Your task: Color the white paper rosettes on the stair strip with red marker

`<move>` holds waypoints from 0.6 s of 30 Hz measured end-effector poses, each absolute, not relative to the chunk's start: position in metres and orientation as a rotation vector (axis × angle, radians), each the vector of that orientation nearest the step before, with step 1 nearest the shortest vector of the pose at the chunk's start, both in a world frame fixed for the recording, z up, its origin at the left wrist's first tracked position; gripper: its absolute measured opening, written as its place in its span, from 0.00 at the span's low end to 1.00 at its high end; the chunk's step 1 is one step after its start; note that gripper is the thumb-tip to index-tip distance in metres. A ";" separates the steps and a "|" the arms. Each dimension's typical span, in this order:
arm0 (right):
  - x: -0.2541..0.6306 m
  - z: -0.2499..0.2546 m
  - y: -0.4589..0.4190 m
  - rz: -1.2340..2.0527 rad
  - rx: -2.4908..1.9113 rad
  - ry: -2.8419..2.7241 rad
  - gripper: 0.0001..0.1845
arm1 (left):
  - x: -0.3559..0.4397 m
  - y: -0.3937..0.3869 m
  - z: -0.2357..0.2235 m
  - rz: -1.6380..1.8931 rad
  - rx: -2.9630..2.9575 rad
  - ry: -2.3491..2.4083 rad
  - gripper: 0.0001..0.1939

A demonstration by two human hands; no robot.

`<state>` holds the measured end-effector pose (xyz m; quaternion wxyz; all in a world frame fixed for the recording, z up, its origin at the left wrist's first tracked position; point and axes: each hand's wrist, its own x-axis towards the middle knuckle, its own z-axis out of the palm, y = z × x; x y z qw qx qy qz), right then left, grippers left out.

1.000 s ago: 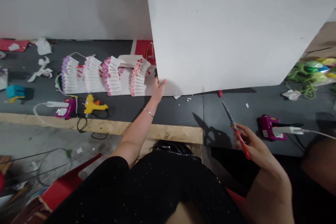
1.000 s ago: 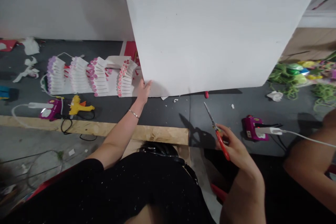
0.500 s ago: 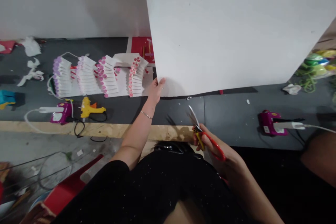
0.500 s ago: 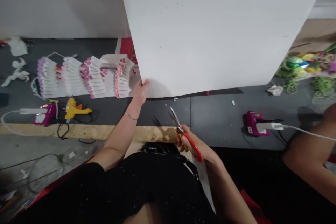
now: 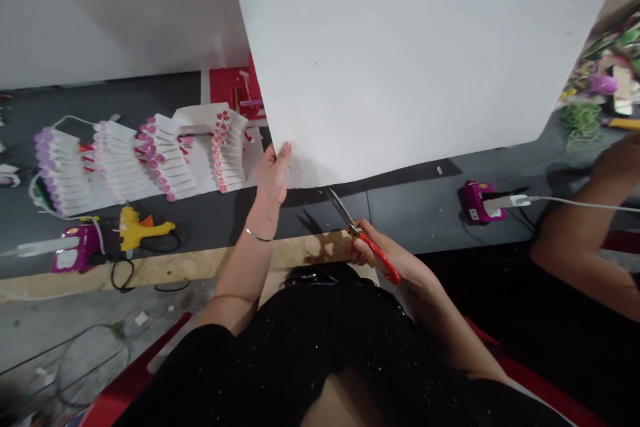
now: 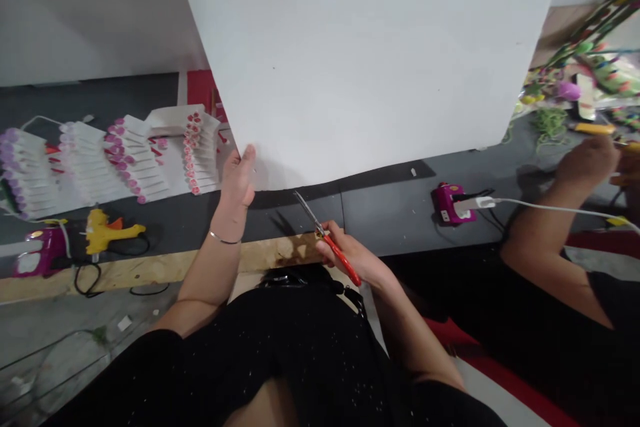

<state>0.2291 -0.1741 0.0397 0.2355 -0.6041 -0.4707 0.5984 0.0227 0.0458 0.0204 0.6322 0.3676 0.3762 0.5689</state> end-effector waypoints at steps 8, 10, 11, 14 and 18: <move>0.221 0.047 -0.176 1.712 -1.523 -1.134 0.32 | 0.011 0.033 0.038 1.261 0.863 0.872 0.35; 0.215 0.046 -0.179 1.741 -1.444 -1.043 0.31 | 0.010 0.030 0.040 1.240 0.870 0.883 0.36; 0.212 0.045 -0.180 1.747 -1.423 -1.014 0.31 | 0.009 0.028 0.040 1.231 0.875 0.887 0.37; 0.207 0.038 -0.185 1.702 -1.456 -1.005 0.34 | 0.008 0.023 0.040 1.230 0.874 0.896 0.37; 0.204 0.030 -0.189 1.652 -1.499 -1.004 0.35 | 0.008 0.018 0.039 1.280 0.851 0.909 0.38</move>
